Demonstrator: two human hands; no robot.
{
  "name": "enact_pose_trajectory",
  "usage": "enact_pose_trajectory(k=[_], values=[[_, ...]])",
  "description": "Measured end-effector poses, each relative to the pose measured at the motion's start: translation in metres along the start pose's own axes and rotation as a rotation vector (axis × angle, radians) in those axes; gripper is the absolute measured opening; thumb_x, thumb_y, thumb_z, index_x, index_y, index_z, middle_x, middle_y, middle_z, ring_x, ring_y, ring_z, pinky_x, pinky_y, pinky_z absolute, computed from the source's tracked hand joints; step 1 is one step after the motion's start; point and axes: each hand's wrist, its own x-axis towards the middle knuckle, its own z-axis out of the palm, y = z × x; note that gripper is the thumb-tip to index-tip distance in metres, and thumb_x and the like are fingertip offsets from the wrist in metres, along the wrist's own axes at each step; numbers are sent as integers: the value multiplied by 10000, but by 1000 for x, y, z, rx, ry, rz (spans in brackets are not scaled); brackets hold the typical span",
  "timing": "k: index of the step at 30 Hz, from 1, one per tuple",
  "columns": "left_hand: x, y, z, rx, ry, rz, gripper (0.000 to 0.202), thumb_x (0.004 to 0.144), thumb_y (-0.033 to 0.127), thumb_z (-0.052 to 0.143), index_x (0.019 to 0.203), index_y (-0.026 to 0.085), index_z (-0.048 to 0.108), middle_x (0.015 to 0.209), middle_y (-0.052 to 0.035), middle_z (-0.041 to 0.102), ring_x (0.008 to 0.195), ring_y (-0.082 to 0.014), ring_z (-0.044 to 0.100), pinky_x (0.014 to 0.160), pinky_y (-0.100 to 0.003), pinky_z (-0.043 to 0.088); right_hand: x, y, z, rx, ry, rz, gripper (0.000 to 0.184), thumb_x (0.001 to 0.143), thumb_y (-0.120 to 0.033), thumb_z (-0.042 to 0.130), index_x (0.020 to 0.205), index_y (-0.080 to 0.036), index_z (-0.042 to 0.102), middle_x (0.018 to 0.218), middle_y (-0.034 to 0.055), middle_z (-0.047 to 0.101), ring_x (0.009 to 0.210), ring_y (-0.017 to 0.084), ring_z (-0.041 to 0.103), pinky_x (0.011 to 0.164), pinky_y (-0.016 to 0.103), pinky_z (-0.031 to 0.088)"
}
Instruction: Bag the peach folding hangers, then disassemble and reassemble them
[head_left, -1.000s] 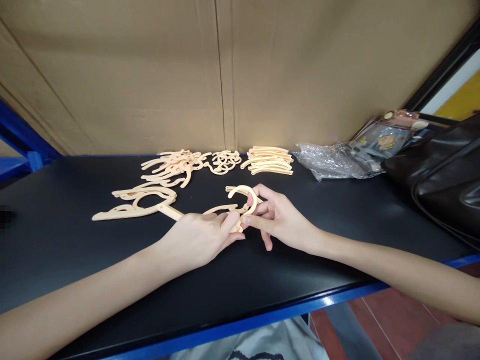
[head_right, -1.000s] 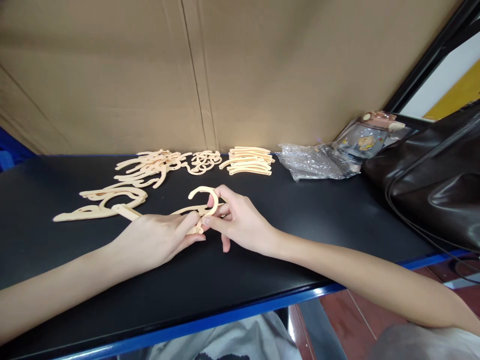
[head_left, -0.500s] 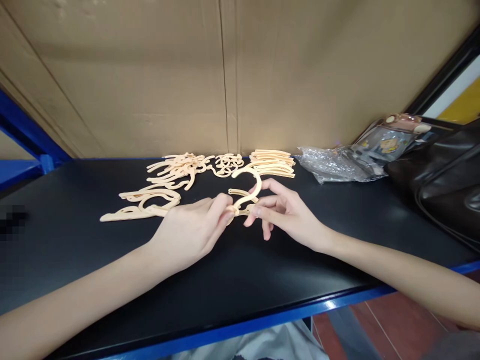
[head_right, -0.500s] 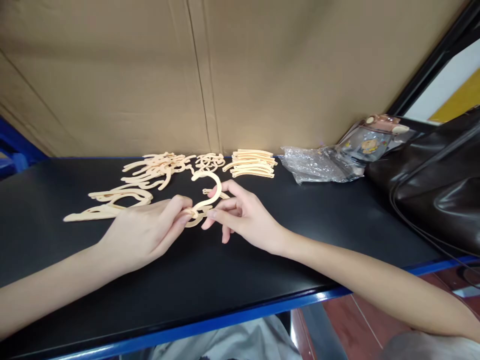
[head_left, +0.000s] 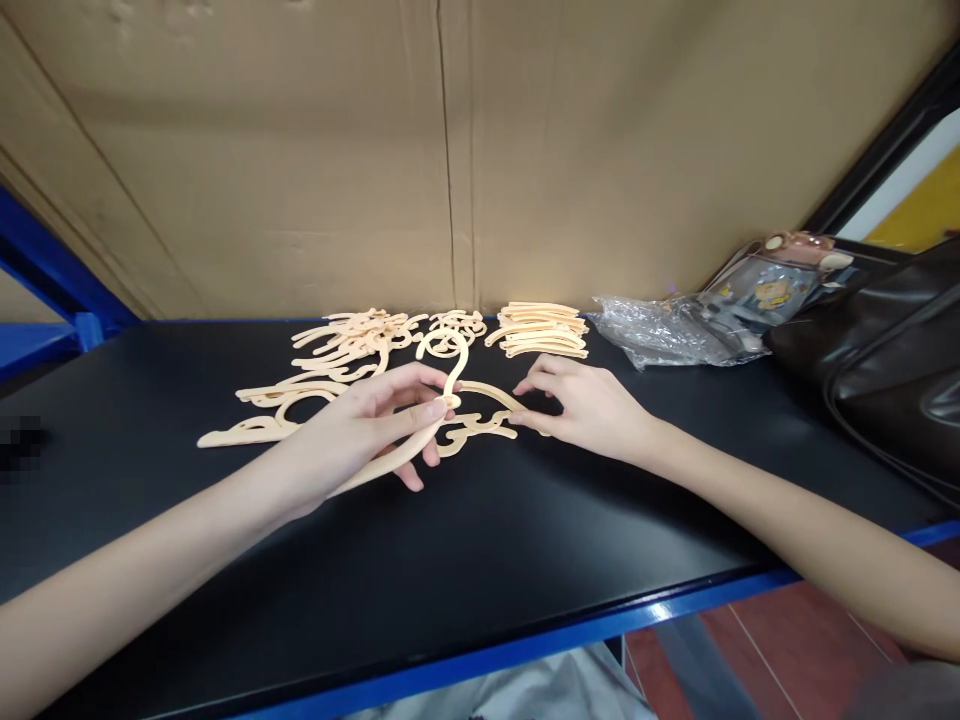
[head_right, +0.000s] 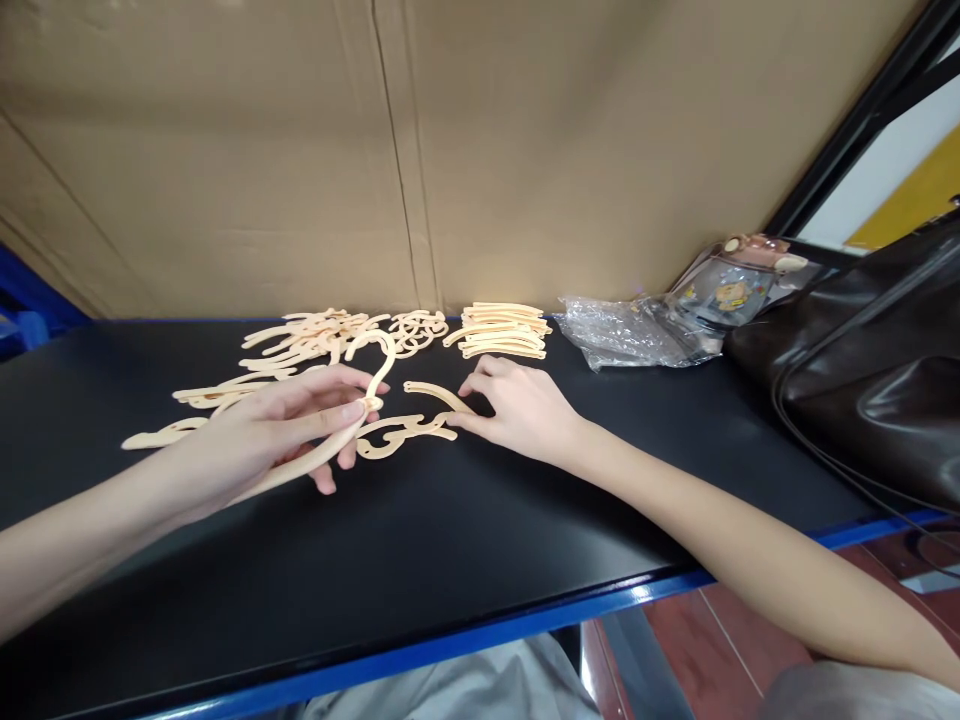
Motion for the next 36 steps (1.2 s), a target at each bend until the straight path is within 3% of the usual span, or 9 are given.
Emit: enact_pose_trajectory(k=[4, 10, 14, 19, 22, 25, 29, 33, 36], values=[[2, -4, -3, -177, 18, -69, 233, 825, 352, 681, 1011, 232, 608, 817, 11, 590, 724, -145, 631, 545, -259, 601, -1, -2, -2, -60, -82, 31, 219, 888, -376, 577, 904, -211, 720, 893, 35, 663, 794, 188, 619, 647, 287, 400], [9, -11, -8, -321, 168, -145, 152, 788, 250, 719, 928, 210, 675, 869, -2, 619, 733, -127, 635, 627, -258, 608, 0, 0, -1, 7, -33, 146, 252, 932, -264, 464, 836, -190, 685, 832, 35, 698, 730, 177, 614, 616, 278, 363], [10, -14, -11, -263, 161, -128, 189, 741, 294, 771, 892, 198, 709, 901, -19, 664, 818, -126, 638, 743, -215, 560, 1, 1, 1, 135, -12, 170, 272, 955, -226, 379, 787, -186, 589, 716, 13, 634, 654, 151, 566, 637, 272, 362], [10, -13, -14, -136, 106, -93, 238, 744, 372, 769, 907, 213, 702, 876, -1, 624, 757, -100, 581, 623, -176, 507, 2, 3, 6, 493, 71, 116, 300, 974, -261, 334, 747, -190, 518, 708, -5, 531, 689, 137, 514, 663, 262, 370], [11, -14, -12, -168, 56, -100, 226, 762, 372, 756, 914, 217, 693, 872, 7, 612, 739, -88, 567, 630, -174, 501, 2, 3, 9, 718, 50, 139, 342, 963, -406, 408, 721, -188, 512, 651, -34, 453, 594, 107, 432, 567, 241, 323], [13, -18, -9, -208, 44, -125, 237, 764, 363, 757, 941, 218, 697, 896, 3, 615, 744, -87, 572, 660, -183, 503, 1, 1, 10, 787, -2, 137, 389, 897, -528, 514, 708, -189, 516, 570, -68, 359, 507, 86, 327, 499, 239, 245], [13, -22, -4, -213, 48, -132, 229, 774, 362, 745, 946, 218, 694, 931, -1, 624, 756, -86, 580, 668, -174, 494, -1, -1, 12, 754, -6, 34, 293, 965, -433, 423, 957, -193, 589, 604, -42, 523, 584, 119, 500, 611, 252, 385], [12, -20, 1, -193, 51, -96, 226, 773, 355, 739, 938, 212, 685, 924, -8, 641, 806, -119, 612, 733, -214, 510, -4, -4, 15, 695, 67, -78, 281, 985, -285, 357, 1258, -226, 391, 885, 8, 620, 729, 135, 580, 779, 298, 459], [12, -19, 4, -282, 51, -110, 173, 782, 313, 732, 905, 203, 678, 884, 0, 667, 790, -112, 632, 757, -205, 510, -7, -8, 15, 627, 118, -117, 261, 979, -243, 336, 1239, -231, 328, 951, 26, 576, 765, 140, 567, 770, 299, 456]])
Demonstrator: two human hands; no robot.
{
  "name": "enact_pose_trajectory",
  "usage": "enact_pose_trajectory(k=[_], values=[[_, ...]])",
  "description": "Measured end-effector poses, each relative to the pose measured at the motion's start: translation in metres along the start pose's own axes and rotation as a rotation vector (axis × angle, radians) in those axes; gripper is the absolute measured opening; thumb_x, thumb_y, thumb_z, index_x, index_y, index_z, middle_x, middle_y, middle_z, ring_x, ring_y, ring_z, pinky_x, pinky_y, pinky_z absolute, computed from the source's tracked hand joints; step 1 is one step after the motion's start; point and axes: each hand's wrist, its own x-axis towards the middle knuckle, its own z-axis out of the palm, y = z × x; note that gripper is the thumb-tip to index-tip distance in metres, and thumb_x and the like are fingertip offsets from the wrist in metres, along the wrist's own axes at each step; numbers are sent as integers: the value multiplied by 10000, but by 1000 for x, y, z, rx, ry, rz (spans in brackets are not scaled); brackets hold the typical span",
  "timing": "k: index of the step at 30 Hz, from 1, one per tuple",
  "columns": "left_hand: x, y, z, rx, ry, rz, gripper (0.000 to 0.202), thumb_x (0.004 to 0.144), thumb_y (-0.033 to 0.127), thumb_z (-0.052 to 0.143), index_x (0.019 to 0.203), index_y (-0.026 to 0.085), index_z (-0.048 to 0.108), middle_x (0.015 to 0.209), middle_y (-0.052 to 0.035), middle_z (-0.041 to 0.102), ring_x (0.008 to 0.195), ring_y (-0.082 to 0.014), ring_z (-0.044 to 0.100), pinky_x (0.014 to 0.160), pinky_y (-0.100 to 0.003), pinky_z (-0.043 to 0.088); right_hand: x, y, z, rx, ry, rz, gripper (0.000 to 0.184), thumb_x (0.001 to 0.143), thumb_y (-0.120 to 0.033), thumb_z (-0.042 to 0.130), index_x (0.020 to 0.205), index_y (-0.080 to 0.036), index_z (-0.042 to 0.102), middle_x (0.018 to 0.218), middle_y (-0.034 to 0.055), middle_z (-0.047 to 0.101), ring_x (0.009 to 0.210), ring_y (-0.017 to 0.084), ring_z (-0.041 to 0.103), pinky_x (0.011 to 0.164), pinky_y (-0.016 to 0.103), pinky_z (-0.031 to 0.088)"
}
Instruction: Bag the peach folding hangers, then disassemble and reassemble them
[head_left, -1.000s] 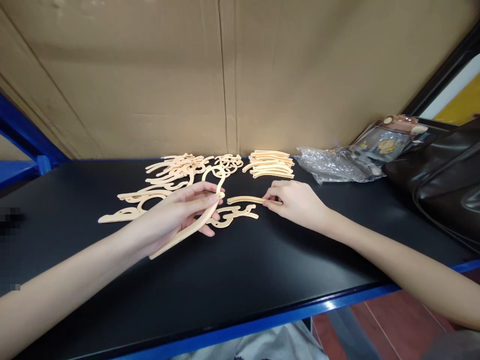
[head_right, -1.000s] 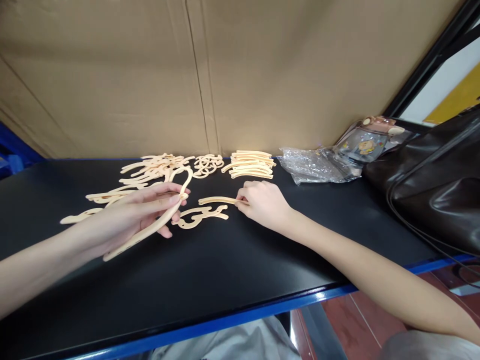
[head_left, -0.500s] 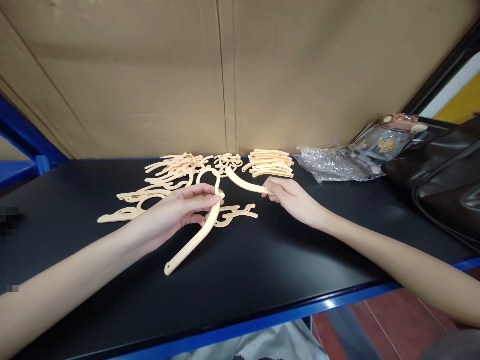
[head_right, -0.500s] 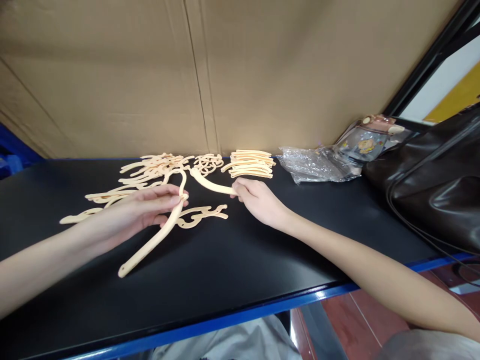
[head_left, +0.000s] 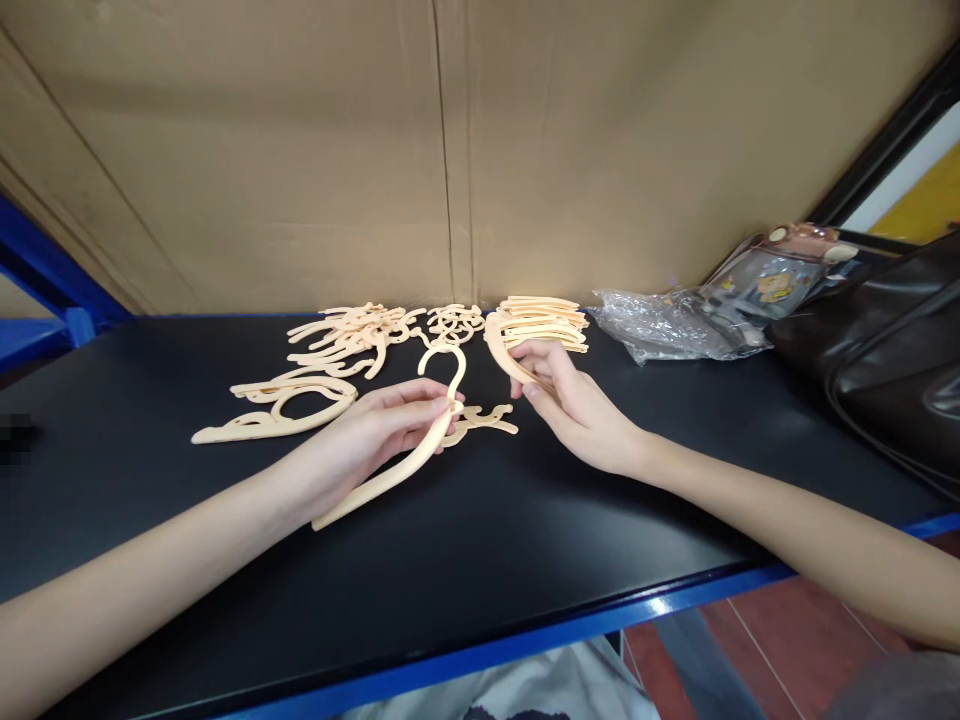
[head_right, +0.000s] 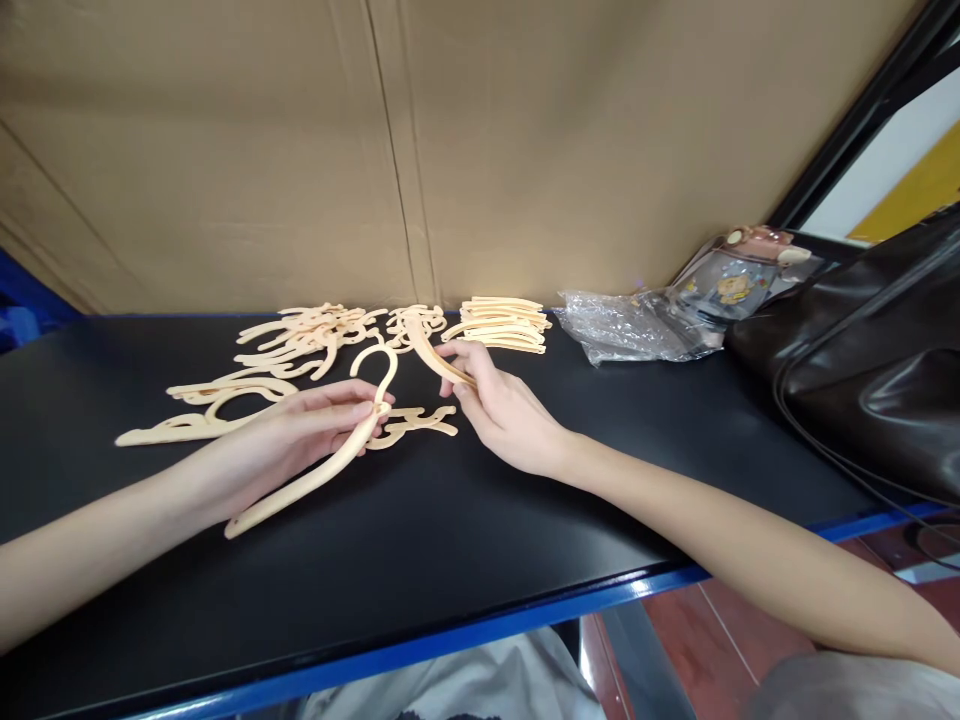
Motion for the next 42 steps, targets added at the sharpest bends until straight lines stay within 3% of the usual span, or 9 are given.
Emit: enact_pose_trajectory(k=[2, 5, 8, 14, 16, 20, 32, 36, 42], values=[[0, -1, 1, -72, -4, -31, 152, 787, 298, 730, 887, 200, 672, 845, 3, 679, 741, -102, 639, 728, -196, 517, -1, -3, 1, -44, 17, 14, 205, 966, -291, 404, 1155, -238, 343, 877, -3, 561, 711, 134, 551, 724, 282, 442], [1, -3, 3, -117, -9, -68, 161, 778, 293, 741, 879, 197, 662, 826, -3, 676, 748, -117, 650, 679, -202, 532, -3, -7, 1, -61, -8, 83, 286, 916, -428, 531, 1046, -252, 346, 697, -78, 528, 544, 103, 478, 617, 241, 395], [0, -2, 4, -60, -39, -49, 164, 785, 314, 732, 858, 190, 654, 839, -11, 660, 801, -139, 649, 680, -222, 535, -3, -9, 0, -109, -55, 91, 293, 916, -474, 521, 995, -252, 347, 589, -109, 491, 483, 95, 431, 570, 223, 352], [-6, 0, 4, 209, -146, 45, 206, 817, 364, 682, 752, 191, 592, 794, 12, 625, 795, -134, 625, 734, -251, 519, -4, -6, 1, -306, -88, -155, 234, 992, -378, 399, 822, -218, 423, 765, 5, 549, 613, 122, 482, 567, 245, 330], [-6, 0, 5, 200, -167, 26, 214, 807, 372, 689, 751, 195, 584, 809, 14, 621, 796, -144, 636, 699, -257, 534, -4, -6, 2, -308, -106, -208, 216, 1006, -337, 368, 862, -212, 469, 848, 36, 587, 685, 137, 530, 611, 251, 371], [-5, -1, 6, 127, -185, -27, 214, 800, 362, 696, 751, 190, 578, 801, 15, 603, 780, -159, 658, 648, -267, 565, -4, -10, 2, -290, -116, -164, 183, 979, -381, 446, 1064, -221, 472, 950, 42, 658, 745, 159, 607, 663, 263, 423], [-6, -1, 7, 49, -194, -35, 219, 838, 349, 676, 733, 166, 619, 862, -2, 656, 702, -125, 676, 588, -202, 567, -5, -9, 4, -360, -162, -140, 97, 978, -312, 429, 939, -225, 411, 842, 21, 622, 708, 167, 592, 607, 263, 395], [-6, -1, 8, 101, -208, -1, 198, 828, 352, 687, 766, 173, 629, 785, 20, 651, 708, -137, 691, 595, -204, 573, -5, -9, 4, -396, -161, -209, 90, 959, -270, 476, 894, -218, 440, 794, -5, 611, 667, 144, 548, 629, 255, 381], [-10, 1, 13, 162, -202, 51, 182, 807, 355, 705, 814, 182, 650, 831, 28, 677, 705, -135, 705, 600, -190, 562, -5, -8, 6, -408, -153, -299, 134, 928, -253, 537, 834, -210, 452, 761, -23, 611, 653, 133, 507, 640, 248, 363]])
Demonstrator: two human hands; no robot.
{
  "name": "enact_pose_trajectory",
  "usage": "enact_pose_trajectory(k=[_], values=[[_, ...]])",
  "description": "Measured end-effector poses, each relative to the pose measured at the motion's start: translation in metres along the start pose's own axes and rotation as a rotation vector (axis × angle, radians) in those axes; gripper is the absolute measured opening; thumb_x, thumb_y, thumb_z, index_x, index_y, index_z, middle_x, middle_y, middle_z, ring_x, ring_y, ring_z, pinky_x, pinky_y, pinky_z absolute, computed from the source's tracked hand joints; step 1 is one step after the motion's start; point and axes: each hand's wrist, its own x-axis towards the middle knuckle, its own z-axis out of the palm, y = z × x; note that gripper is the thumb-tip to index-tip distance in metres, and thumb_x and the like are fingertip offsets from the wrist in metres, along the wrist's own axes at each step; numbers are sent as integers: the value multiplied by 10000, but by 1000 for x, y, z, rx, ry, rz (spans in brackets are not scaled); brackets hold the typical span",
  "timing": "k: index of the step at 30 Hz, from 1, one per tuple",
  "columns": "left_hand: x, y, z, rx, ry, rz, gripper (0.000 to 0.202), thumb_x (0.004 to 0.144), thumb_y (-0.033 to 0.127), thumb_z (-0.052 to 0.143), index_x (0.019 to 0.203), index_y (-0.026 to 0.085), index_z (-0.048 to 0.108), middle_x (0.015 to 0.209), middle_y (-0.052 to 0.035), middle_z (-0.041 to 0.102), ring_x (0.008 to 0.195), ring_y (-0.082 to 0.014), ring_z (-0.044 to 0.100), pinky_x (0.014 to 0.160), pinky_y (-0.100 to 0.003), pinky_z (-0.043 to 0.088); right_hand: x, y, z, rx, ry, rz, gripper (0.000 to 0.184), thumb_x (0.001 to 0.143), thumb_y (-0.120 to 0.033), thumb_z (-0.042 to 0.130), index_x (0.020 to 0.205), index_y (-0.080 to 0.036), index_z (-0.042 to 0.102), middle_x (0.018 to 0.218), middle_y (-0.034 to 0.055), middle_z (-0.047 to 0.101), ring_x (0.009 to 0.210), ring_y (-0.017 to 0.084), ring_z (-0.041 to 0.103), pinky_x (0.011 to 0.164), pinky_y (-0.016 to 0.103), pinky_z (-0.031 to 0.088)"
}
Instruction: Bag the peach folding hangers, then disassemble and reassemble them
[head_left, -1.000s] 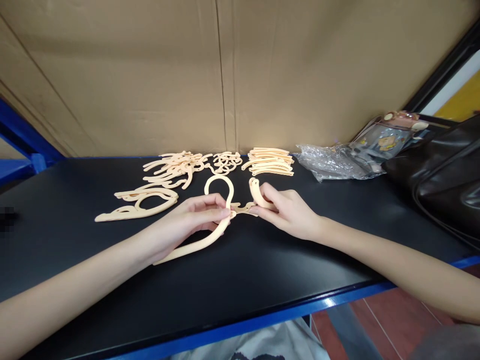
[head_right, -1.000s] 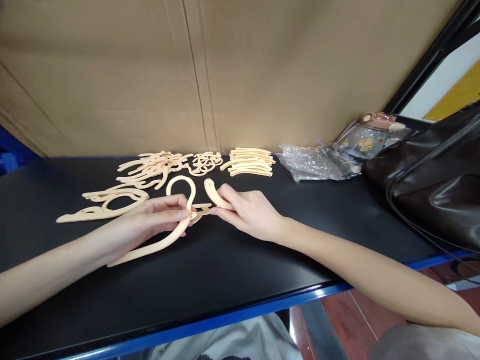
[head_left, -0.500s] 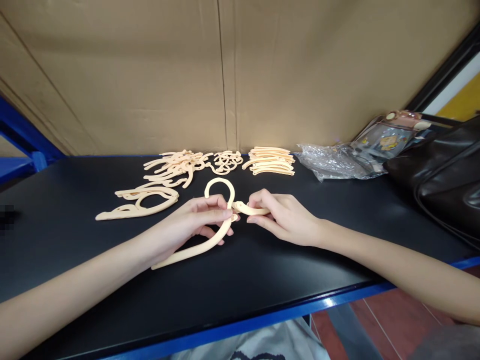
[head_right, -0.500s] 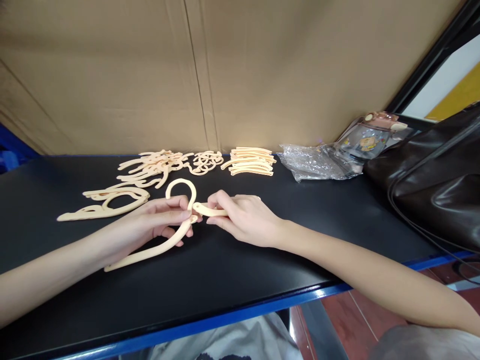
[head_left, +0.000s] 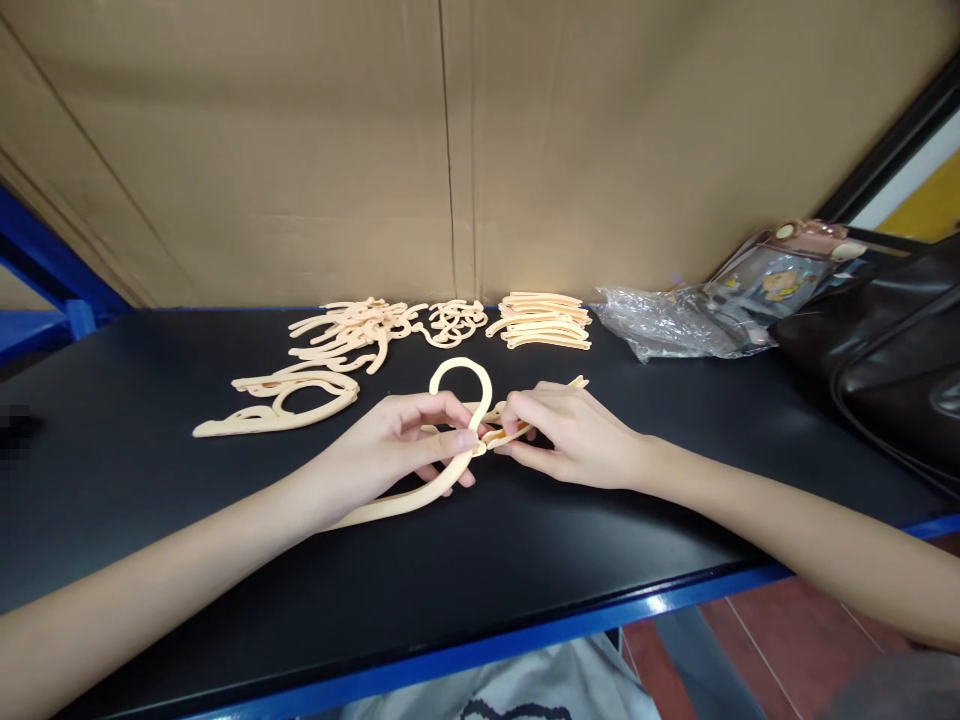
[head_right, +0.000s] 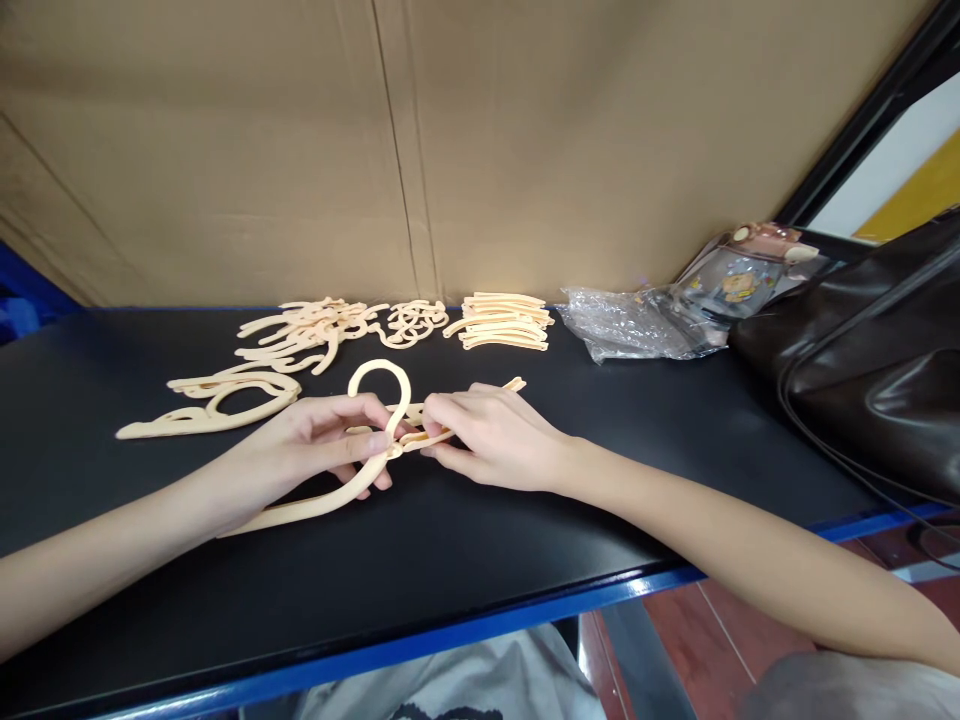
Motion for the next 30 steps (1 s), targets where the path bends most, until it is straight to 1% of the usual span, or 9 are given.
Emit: enact_pose_trajectory(k=[3, 11, 16, 19, 26, 30], values=[[-1, 0, 0, 7, -5, 9, 176, 813, 351, 699, 808, 182, 651, 803, 33, 680, 704, -136, 710, 605, -184, 552, 0, 1, 0, 1, -4, -18, 179, 931, -294, 549, 813, -208, 445, 767, -25, 617, 641, 125, 503, 630, 242, 358], [2, -3, -4, 27, -21, 2, 158, 809, 334, 704, 799, 184, 653, 780, 40, 700, 692, -123, 710, 615, -171, 526, -1, 0, 0, -5, -12, -43, 166, 939, -307, 548, 831, -196, 489, 753, -18, 633, 634, 121, 538, 608, 229, 365], [3, -3, -6, 73, -42, -45, 191, 828, 382, 682, 833, 192, 657, 850, 37, 700, 744, -133, 722, 618, -159, 502, -1, 2, 2, -30, -4, -70, 168, 942, -315, 543, 832, -192, 511, 740, -16, 630, 619, 119, 529, 607, 230, 363], [3, -3, -7, 63, -51, -60, 190, 828, 379, 684, 813, 191, 659, 874, 35, 708, 744, -130, 723, 623, -159, 502, -1, 2, 2, -32, 8, -75, 167, 935, -312, 556, 828, -188, 520, 726, -16, 630, 617, 120, 536, 604, 229, 363], [6, -5, -10, 51, -38, -91, 185, 774, 381, 734, 777, 206, 673, 795, 41, 734, 724, -132, 719, 616, -169, 513, 0, 0, 2, -23, -2, -67, 182, 935, -316, 555, 812, -182, 537, 715, -10, 620, 601, 114, 540, 587, 223, 360], [8, -5, -13, 70, -45, -107, 187, 748, 391, 754, 736, 213, 697, 724, 40, 738, 706, -122, 715, 601, -148, 506, 0, -3, 1, -11, -18, -49, 174, 927, -305, 570, 814, -175, 540, 715, -24, 598, 564, 90, 508, 534, 210, 319]])
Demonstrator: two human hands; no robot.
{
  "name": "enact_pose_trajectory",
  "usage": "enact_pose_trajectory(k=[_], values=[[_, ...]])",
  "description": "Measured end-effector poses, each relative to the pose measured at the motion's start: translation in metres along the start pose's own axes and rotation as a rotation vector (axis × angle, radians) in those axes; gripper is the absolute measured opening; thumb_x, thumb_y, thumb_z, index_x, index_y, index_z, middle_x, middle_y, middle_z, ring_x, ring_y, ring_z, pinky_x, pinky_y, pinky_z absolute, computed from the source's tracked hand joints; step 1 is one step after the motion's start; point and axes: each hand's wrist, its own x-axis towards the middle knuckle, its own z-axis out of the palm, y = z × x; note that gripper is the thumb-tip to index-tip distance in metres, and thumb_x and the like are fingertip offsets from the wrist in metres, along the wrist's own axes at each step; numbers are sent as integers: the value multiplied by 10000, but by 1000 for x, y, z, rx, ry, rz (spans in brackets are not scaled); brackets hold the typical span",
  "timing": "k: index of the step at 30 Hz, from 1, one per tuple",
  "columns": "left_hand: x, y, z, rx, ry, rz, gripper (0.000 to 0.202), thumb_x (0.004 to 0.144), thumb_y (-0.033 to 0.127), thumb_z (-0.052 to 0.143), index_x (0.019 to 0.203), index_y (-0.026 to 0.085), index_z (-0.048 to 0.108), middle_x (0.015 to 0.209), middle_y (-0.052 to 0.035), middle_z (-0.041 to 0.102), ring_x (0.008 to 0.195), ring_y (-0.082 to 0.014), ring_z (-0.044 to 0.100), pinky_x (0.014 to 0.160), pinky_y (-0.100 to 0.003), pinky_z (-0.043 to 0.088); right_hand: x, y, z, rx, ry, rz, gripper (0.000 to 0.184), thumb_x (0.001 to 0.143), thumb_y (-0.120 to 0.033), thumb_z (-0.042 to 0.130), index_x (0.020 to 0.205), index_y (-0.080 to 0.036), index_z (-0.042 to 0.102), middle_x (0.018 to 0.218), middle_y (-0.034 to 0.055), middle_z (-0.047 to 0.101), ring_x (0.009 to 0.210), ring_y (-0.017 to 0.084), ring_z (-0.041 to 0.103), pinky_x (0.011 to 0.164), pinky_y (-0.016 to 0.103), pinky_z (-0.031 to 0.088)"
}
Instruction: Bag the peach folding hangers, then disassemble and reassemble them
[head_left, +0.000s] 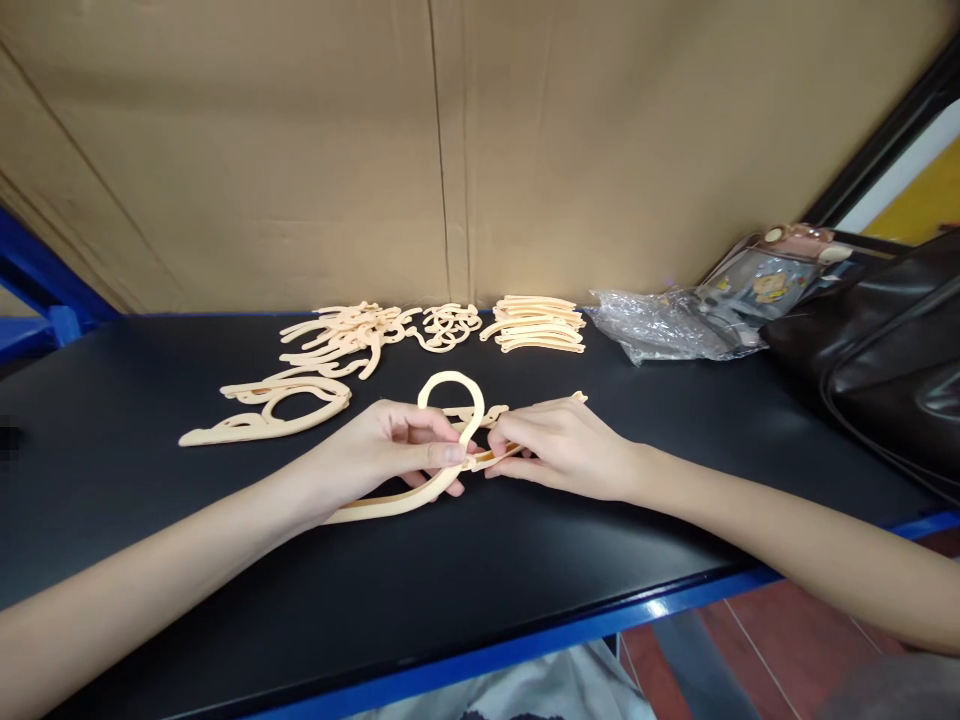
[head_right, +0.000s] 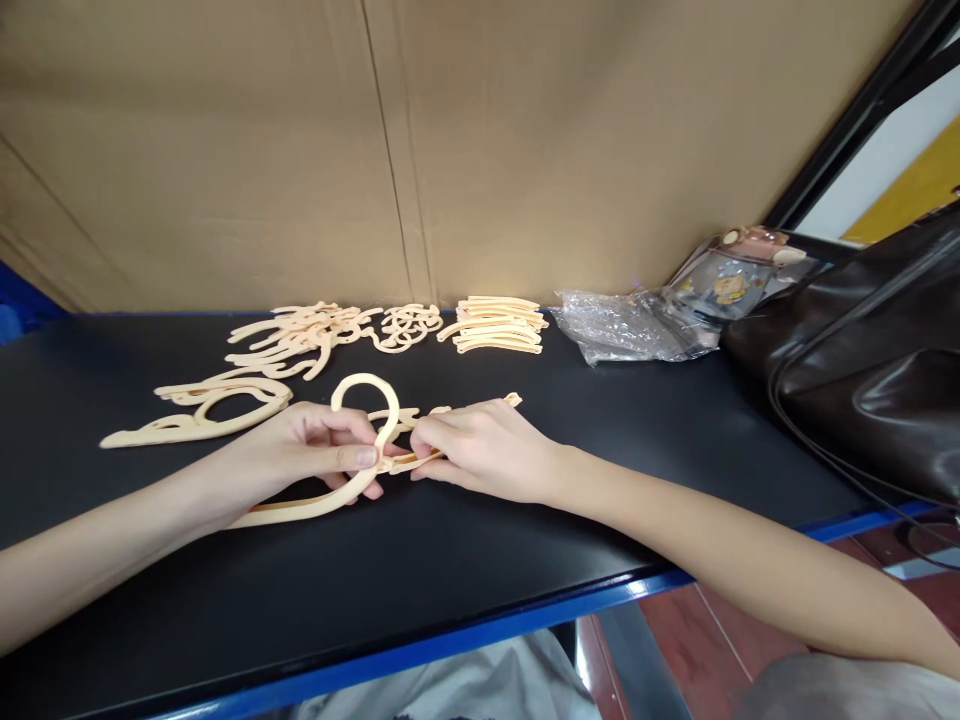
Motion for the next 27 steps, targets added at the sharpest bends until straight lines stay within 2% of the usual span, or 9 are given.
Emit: enact_pose_trajectory(k=[4, 9, 12, 17, 27], values=[[0, 1, -1, -14, -14, -8, 167, 741, 373, 761, 707, 217, 713, 693, 46, 728, 696, -114, 714, 604, -136, 507, -1, -3, -2, -29, -47, 49, 170, 910, -315, 596, 821, -177, 552, 723, -32, 589, 541, 80, 478, 491, 215, 258], [0, 3, -1, -22, -17, -4, 173, 738, 364, 759, 716, 201, 706, 746, 36, 731, 692, -123, 715, 596, -149, 514, -1, -5, -4, -45, -70, 83, 172, 892, -326, 623, 833, -178, 557, 734, -39, 598, 534, 75, 473, 468, 217, 219], [0, 3, -1, -12, -18, 2, 191, 741, 367, 755, 728, 190, 686, 783, 28, 734, 703, -140, 720, 606, -172, 523, 0, -5, -4, -62, -79, 72, 163, 908, -323, 600, 844, -179, 557, 738, -32, 608, 546, 83, 498, 479, 220, 242], [-1, 2, -1, 11, -63, 6, 178, 773, 362, 734, 761, 197, 666, 751, 34, 721, 701, -143, 720, 597, -172, 508, -1, -6, -1, -117, -73, -35, 189, 961, -300, 506, 840, -164, 558, 732, -1, 624, 602, 113, 552, 542, 234, 321], [0, 3, -3, 28, -129, -14, 179, 807, 340, 701, 761, 179, 636, 777, 22, 704, 692, -140, 714, 577, -169, 486, -3, -5, 2, -126, 5, -108, 201, 960, -293, 509, 823, -162, 575, 723, -1, 638, 587, 113, 553, 557, 234, 339]])
